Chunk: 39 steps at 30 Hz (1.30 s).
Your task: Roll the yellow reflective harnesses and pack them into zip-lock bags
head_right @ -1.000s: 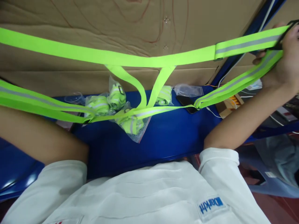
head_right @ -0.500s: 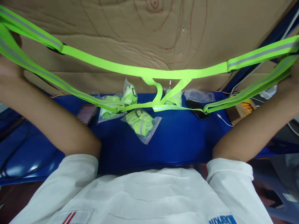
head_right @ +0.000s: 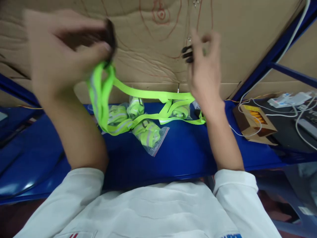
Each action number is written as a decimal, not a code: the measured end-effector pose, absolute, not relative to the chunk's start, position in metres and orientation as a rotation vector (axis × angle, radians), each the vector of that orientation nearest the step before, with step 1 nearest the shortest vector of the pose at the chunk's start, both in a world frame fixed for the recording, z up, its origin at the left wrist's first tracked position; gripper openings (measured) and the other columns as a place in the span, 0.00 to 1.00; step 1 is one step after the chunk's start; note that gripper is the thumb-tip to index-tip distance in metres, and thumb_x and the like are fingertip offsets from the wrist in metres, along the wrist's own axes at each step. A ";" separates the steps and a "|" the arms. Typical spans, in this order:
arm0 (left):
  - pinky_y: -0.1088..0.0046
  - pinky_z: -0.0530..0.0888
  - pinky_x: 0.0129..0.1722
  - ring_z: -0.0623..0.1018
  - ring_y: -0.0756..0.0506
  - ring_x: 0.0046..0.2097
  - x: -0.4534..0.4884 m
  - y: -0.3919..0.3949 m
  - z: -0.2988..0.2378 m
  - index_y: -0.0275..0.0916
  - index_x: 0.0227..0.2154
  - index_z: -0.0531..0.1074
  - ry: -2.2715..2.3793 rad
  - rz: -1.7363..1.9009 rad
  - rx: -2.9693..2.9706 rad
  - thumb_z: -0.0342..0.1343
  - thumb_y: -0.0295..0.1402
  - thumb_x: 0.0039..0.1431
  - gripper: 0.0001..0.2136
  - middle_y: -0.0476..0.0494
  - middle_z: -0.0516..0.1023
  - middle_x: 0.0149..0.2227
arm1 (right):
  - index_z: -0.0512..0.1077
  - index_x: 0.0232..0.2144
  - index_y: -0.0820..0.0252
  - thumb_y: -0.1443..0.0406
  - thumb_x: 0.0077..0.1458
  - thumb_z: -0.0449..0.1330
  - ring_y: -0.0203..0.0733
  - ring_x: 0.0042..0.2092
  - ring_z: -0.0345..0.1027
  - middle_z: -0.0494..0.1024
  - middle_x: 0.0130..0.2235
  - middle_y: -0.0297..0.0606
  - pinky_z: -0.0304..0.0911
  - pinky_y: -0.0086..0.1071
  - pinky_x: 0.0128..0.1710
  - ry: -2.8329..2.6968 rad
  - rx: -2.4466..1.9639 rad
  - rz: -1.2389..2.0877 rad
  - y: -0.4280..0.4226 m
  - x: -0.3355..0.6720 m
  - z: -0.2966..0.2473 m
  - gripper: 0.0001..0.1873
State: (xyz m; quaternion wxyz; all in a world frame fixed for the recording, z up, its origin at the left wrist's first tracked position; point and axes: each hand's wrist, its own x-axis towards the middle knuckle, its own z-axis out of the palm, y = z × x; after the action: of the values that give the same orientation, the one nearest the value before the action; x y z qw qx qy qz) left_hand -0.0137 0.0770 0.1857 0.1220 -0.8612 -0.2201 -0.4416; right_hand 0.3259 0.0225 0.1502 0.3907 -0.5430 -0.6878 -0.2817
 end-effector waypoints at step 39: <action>0.52 0.70 0.49 0.77 0.32 0.48 0.081 0.043 0.167 0.43 0.41 0.81 -0.827 -1.198 -2.686 0.58 0.46 0.66 0.13 0.37 0.81 0.43 | 0.43 0.76 0.71 0.71 0.63 0.45 0.53 0.72 0.48 0.53 0.70 0.55 0.53 0.51 0.73 -1.996 -1.388 -0.582 -0.014 0.261 0.141 0.41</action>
State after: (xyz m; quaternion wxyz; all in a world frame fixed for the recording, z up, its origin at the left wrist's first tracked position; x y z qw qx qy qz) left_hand 0.0814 0.0432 0.1665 0.0431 -0.8783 -0.2705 -0.3919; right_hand 0.2615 -0.0139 0.1408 0.3155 -0.5269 -0.7577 -0.2208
